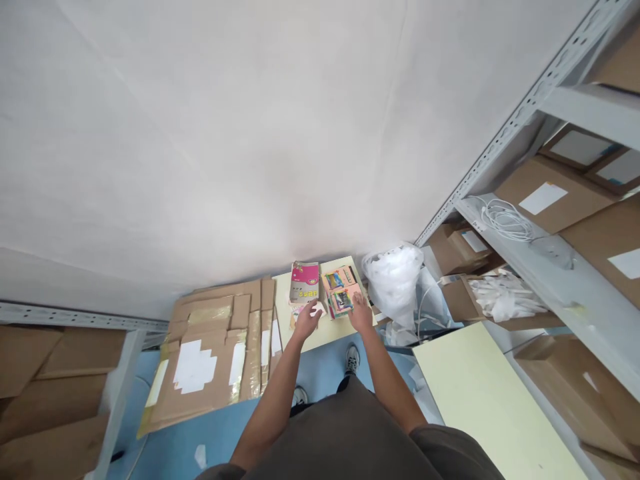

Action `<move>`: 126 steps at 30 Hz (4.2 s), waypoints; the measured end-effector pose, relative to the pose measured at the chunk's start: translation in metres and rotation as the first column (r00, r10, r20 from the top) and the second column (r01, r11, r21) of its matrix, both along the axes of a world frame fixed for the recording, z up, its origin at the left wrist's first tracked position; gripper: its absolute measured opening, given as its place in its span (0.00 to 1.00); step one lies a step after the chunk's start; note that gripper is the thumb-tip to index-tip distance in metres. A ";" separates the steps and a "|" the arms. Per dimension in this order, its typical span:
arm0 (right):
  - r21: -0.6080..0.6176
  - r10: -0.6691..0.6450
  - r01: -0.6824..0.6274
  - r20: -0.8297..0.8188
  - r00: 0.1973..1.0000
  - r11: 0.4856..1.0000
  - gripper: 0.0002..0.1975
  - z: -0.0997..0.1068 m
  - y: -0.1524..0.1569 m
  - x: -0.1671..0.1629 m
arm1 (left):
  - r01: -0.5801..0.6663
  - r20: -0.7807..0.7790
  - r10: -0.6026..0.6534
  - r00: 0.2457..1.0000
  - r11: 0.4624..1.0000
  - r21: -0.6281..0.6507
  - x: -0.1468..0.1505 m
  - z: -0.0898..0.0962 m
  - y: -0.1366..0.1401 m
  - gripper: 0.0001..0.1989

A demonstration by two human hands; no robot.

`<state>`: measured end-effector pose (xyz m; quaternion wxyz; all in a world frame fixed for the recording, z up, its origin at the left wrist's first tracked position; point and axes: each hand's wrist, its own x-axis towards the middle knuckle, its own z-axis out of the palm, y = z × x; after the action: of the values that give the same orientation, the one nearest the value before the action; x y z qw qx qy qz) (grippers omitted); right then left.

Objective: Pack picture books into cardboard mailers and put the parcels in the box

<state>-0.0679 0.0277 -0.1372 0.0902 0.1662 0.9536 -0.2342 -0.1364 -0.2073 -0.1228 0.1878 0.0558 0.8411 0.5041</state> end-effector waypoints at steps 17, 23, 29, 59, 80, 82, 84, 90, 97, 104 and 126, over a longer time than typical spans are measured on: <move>-0.107 0.207 -0.196 0.093 0.974 0.975 0.30 0.010 -0.005 -0.003 | 0.110 0.125 -0.075 0.989 0.949 -0.295 -0.036 -0.013 0.055 0.09; -0.382 -0.386 0.279 -0.239 0.891 0.881 0.33 0.014 0.010 0.017 | 0.173 0.210 -0.203 0.956 0.973 0.155 -0.040 0.011 0.050 0.16; -0.836 -0.715 0.323 -0.112 0.690 0.443 0.34 0.051 0.020 0.036 | 0.246 0.191 -0.371 0.909 0.846 0.472 -0.043 0.033 0.086 0.30; -0.999 -0.983 0.035 -0.037 -0.178 0.031 0.28 0.174 0.169 0.548 | 0.757 0.120 -0.947 0.297 0.310 0.575 0.397 0.132 0.431 0.30; -0.808 -0.831 0.558 -0.433 -0.349 0.187 0.24 0.173 0.223 0.578 | 0.729 0.046 -0.987 0.155 0.146 0.668 0.454 0.177 0.503 0.37; -0.863 -0.844 0.487 -0.357 -0.399 0.134 0.27 0.181 0.225 0.586 | 0.705 0.101 -0.989 0.110 0.150 0.694 0.438 0.180 0.509 0.36; -0.923 -0.898 0.345 -0.288 -0.333 0.168 0.28 0.189 0.225 0.588 | 0.705 0.127 -0.988 0.082 0.148 0.694 0.428 0.180 0.513 0.36; -0.960 -0.923 0.180 -0.261 -0.282 0.216 0.22 0.203 0.221 0.577 | 0.765 0.026 -0.957 0.288 0.246 0.595 0.430 0.174 0.517 0.32; -0.845 -0.852 0.322 -0.496 -0.170 0.427 0.18 0.193 0.231 0.552 | 0.848 -0.187 -0.966 0.180 0.056 0.527 0.462 0.184 0.507 0.28; -0.866 -0.798 0.475 -0.396 -0.454 0.159 0.28 0.169 0.240 0.564 | 0.762 0.016 -0.986 0.167 0.140 0.632 0.442 0.185 0.517 0.37; -0.879 -0.896 0.327 0.207 -0.393 -0.347 0.38 -0.012 0.246 0.544 | 0.767 0.301 -0.772 0.560 0.621 0.164 0.401 -0.012 0.502 0.35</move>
<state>0.4760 0.2735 -0.1487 -0.4494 0.6464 0.2241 -0.5745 0.2648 0.2947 -0.1349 0.5314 0.3291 0.6824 0.3791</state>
